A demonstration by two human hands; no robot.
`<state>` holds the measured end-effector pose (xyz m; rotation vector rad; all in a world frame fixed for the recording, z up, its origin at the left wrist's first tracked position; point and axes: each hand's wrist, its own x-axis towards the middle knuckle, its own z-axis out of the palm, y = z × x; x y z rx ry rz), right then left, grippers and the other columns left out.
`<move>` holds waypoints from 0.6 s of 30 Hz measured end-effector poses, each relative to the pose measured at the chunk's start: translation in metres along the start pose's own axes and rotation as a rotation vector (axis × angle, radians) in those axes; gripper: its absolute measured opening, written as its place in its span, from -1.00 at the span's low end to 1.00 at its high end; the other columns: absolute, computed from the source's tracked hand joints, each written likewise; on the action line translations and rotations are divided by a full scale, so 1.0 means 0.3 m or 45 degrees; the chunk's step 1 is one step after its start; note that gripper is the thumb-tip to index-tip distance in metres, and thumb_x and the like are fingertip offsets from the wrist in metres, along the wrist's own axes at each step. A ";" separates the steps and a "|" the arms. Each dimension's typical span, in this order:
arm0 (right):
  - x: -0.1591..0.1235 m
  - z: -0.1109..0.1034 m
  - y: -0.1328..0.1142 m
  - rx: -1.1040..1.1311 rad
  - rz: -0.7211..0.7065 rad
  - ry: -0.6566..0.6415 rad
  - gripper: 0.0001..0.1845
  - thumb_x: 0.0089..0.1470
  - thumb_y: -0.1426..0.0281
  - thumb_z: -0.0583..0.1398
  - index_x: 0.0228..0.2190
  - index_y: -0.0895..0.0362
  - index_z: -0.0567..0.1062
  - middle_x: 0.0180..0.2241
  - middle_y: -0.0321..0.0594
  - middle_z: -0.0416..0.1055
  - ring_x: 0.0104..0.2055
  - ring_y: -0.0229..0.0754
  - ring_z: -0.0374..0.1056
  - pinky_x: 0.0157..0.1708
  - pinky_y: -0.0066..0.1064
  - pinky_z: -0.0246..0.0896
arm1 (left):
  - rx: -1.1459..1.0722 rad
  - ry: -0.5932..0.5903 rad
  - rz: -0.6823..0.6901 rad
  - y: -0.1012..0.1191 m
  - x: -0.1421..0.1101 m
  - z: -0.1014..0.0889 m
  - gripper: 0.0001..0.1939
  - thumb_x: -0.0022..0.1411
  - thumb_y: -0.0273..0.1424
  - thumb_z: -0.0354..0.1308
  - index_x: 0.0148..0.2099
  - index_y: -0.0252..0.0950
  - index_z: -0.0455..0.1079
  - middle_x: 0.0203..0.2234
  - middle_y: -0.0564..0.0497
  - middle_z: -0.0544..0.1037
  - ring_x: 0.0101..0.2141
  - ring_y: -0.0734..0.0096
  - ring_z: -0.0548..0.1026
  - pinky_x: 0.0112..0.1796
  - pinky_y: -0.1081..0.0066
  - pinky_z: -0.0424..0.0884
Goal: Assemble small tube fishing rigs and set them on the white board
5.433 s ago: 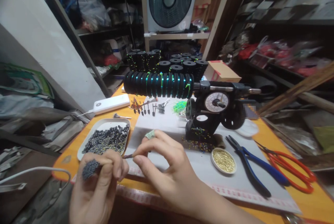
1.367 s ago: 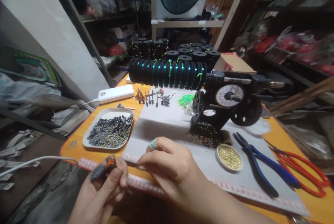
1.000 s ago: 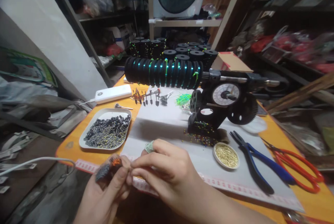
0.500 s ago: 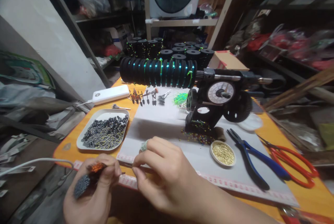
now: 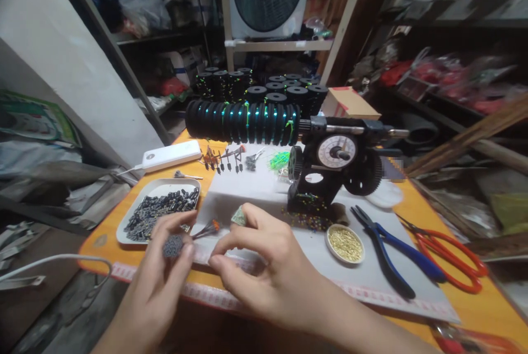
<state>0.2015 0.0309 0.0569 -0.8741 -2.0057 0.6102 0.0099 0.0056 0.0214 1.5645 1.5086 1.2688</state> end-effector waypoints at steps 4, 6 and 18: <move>-0.006 0.020 0.011 0.076 0.054 0.068 -0.86 0.16 0.47 0.27 -0.39 0.06 0.64 -0.53 -0.29 0.30 -0.43 -0.21 0.22 -0.47 -0.42 0.16 | -0.516 -0.014 -0.357 0.017 -0.057 0.041 -0.63 0.35 -0.13 0.09 0.05 -0.22 0.47 -0.30 -0.11 0.56 -0.29 0.19 0.53 -0.20 0.29 0.48; -0.007 0.028 0.017 0.119 0.073 0.094 -0.87 0.17 0.45 0.27 -0.35 0.07 0.66 -0.51 -0.27 0.37 -0.42 -0.21 0.23 -0.46 -0.42 0.18 | -0.666 -0.050 -0.484 0.022 -0.064 0.056 -0.62 0.29 -0.09 0.18 -0.02 -0.24 0.53 -0.39 -0.07 0.56 -0.34 0.22 0.53 -0.28 0.33 0.48; 0.008 0.029 0.017 0.220 0.185 0.038 -0.87 0.14 0.51 0.27 -0.38 0.18 0.67 -0.53 -0.29 0.29 -0.49 -0.29 0.22 -0.53 -0.49 0.10 | -0.567 -0.190 -0.501 0.042 -0.057 0.083 -0.60 0.18 0.00 0.26 -0.40 -0.25 0.54 -0.58 0.03 0.45 -0.54 0.42 0.36 -0.51 0.47 0.31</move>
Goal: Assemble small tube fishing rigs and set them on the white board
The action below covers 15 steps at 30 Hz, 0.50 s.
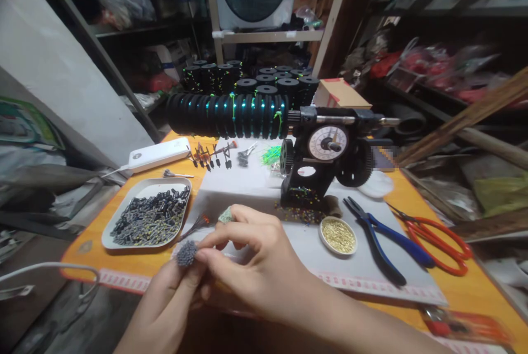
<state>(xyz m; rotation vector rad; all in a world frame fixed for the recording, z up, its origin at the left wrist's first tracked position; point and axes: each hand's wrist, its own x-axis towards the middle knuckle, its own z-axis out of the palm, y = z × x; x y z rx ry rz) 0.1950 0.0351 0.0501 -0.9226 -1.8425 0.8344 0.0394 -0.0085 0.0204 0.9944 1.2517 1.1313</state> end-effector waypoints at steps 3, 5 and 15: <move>0.000 0.001 -0.007 -0.043 -0.024 0.003 -0.85 0.14 0.52 0.25 -0.43 0.21 0.63 -0.54 -0.29 0.27 -0.48 -0.28 0.21 -0.53 -0.48 0.09 | 0.033 0.103 0.050 -0.005 -0.009 0.010 -0.68 0.19 -0.04 0.28 -0.23 -0.18 0.57 -0.43 -0.01 0.52 -0.35 0.30 0.46 -0.27 0.42 0.40; -0.001 0.002 -0.008 -0.065 -0.055 0.022 -0.84 0.15 0.51 0.24 -0.44 0.22 0.62 -0.55 -0.29 0.26 -0.49 -0.27 0.19 -0.53 -0.47 0.08 | -0.142 0.091 -0.026 -0.004 -0.009 0.023 -0.68 0.18 -0.04 0.30 -0.19 -0.16 0.52 -0.52 0.09 0.44 -0.46 0.43 0.39 -0.36 0.50 0.37; -0.007 -0.014 -0.001 -0.112 -0.172 -0.093 -0.85 0.18 0.55 0.23 -0.36 0.24 0.64 -0.49 -0.23 0.28 -0.42 -0.25 0.21 -0.46 -0.46 0.11 | -0.464 0.256 0.291 -0.027 0.004 0.013 -0.74 0.36 -0.23 0.18 -0.36 -0.19 0.27 -0.64 0.21 0.27 -0.60 0.56 0.20 -0.54 0.53 0.14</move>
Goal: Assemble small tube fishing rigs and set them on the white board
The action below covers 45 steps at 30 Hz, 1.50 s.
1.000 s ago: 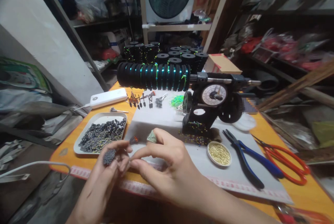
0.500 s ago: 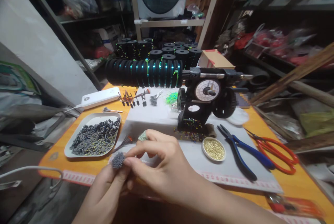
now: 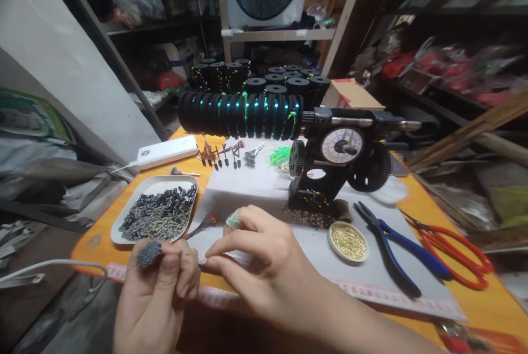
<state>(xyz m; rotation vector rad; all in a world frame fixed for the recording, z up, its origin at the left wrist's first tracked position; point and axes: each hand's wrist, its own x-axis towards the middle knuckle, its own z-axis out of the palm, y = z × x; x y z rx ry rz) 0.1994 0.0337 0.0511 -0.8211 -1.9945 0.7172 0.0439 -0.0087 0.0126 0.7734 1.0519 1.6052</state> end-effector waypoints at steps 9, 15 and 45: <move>0.001 0.002 -0.019 -0.016 -0.035 -0.087 -0.84 0.17 0.58 0.22 -0.34 0.20 0.63 -0.46 -0.27 0.25 -0.37 -0.24 0.23 -0.43 -0.47 0.10 | -0.011 -0.005 0.240 -0.009 -0.013 -0.011 -0.85 0.37 -0.29 0.18 -0.31 -0.11 0.36 -0.64 0.21 0.30 -0.58 0.54 0.24 -0.51 0.47 0.15; -0.004 0.000 -0.017 -0.019 -0.039 -0.054 -0.84 0.19 0.56 0.22 -0.33 0.19 0.63 -0.46 -0.25 0.26 -0.37 -0.24 0.23 -0.44 -0.47 0.11 | -0.005 -0.020 0.288 -0.014 -0.014 -0.008 -0.86 0.39 -0.31 0.15 -0.28 -0.13 0.39 -0.63 0.20 0.29 -0.57 0.55 0.25 -0.50 0.48 0.15; -0.011 0.013 0.003 -0.173 -0.181 -0.027 -0.81 0.18 0.63 0.16 -0.26 0.16 0.51 -0.42 -0.20 0.34 -0.41 -0.26 0.32 -0.45 -0.49 0.27 | 0.049 0.314 0.686 0.106 0.083 -0.100 -0.83 0.26 -0.39 0.31 -0.31 -0.15 0.34 -0.27 0.17 0.54 -0.09 0.36 0.52 0.04 0.34 0.38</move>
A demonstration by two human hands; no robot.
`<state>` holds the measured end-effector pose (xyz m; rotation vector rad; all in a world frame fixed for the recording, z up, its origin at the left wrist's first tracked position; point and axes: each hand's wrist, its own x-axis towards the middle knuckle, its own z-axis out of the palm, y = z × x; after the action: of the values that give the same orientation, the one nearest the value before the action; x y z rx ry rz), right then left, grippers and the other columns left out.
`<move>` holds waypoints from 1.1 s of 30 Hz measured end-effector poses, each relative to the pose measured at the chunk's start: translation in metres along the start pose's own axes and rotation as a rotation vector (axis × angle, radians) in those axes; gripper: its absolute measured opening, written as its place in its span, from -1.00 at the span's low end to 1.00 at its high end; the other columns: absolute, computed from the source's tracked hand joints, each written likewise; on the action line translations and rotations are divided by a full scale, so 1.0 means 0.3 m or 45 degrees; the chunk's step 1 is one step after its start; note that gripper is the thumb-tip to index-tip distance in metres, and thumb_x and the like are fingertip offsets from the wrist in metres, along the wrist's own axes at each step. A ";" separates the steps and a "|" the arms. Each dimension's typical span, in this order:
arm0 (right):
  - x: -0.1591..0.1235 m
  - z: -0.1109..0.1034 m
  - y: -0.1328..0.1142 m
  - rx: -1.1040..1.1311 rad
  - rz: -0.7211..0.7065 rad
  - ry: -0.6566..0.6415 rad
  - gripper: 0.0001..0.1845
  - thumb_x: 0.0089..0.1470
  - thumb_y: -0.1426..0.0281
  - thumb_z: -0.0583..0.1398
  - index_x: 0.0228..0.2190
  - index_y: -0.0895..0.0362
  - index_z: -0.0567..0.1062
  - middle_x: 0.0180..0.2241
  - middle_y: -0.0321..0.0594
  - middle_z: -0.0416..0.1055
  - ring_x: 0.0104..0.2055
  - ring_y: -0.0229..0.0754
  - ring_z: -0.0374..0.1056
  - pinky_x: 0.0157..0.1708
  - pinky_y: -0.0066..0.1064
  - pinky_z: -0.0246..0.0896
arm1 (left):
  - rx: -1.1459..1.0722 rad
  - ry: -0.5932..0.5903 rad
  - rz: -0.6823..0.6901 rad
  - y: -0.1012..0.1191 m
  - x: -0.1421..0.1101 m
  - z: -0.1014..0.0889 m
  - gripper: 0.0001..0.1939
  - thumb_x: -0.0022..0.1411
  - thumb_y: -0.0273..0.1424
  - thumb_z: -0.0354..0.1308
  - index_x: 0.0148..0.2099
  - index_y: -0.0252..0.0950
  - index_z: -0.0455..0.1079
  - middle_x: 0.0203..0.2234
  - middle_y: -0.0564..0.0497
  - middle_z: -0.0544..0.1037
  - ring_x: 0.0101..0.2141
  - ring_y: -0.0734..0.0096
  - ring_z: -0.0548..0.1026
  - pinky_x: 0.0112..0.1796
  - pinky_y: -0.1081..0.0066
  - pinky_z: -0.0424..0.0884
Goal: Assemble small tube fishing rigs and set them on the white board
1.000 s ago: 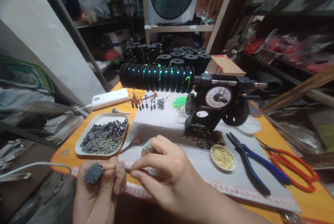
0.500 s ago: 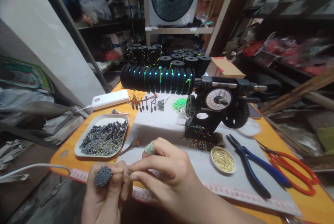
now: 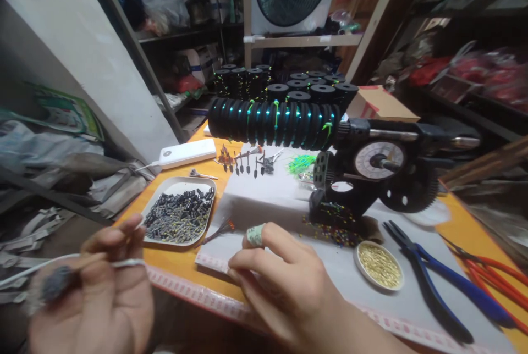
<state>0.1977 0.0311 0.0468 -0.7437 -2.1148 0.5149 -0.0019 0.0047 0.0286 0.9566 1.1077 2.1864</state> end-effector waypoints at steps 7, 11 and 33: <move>0.017 -0.005 -0.026 -0.076 0.009 -0.001 -0.81 0.11 0.62 0.13 -0.36 0.12 0.45 -0.51 -0.27 0.27 -0.50 -0.26 0.25 -0.54 -0.48 0.16 | 0.999 -0.729 -0.062 -0.006 0.261 -0.105 -0.93 0.37 -0.38 0.09 -0.24 -0.19 0.31 -0.41 0.12 0.42 -0.32 0.32 0.40 -0.26 0.36 0.29; 0.016 -0.006 -0.025 -0.086 -0.025 -0.020 -0.83 0.13 0.61 0.15 -0.36 0.15 0.49 -0.51 -0.27 0.24 -0.48 -0.27 0.25 -0.54 -0.50 0.15 | 1.376 -1.202 -0.063 -0.032 0.317 -0.080 -0.90 0.31 -0.40 0.06 -0.25 -0.23 0.40 -0.33 -0.02 0.50 -0.25 0.15 0.46 -0.20 0.24 0.31; -0.018 0.014 -0.021 0.127 0.134 0.138 -0.90 0.16 0.55 0.20 -0.37 0.15 0.47 -0.49 -0.30 0.29 -0.46 -0.28 0.25 -0.46 -0.43 0.16 | -0.046 -0.579 -1.110 -0.006 0.004 0.026 -0.73 0.06 -0.25 0.45 -0.33 -0.28 0.46 -0.55 0.15 0.31 -0.52 0.54 0.21 -0.45 0.52 0.23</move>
<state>0.1950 0.0225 0.0451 -0.8103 -1.9434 0.6180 0.0037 0.0101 0.0308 0.7050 0.9912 1.2099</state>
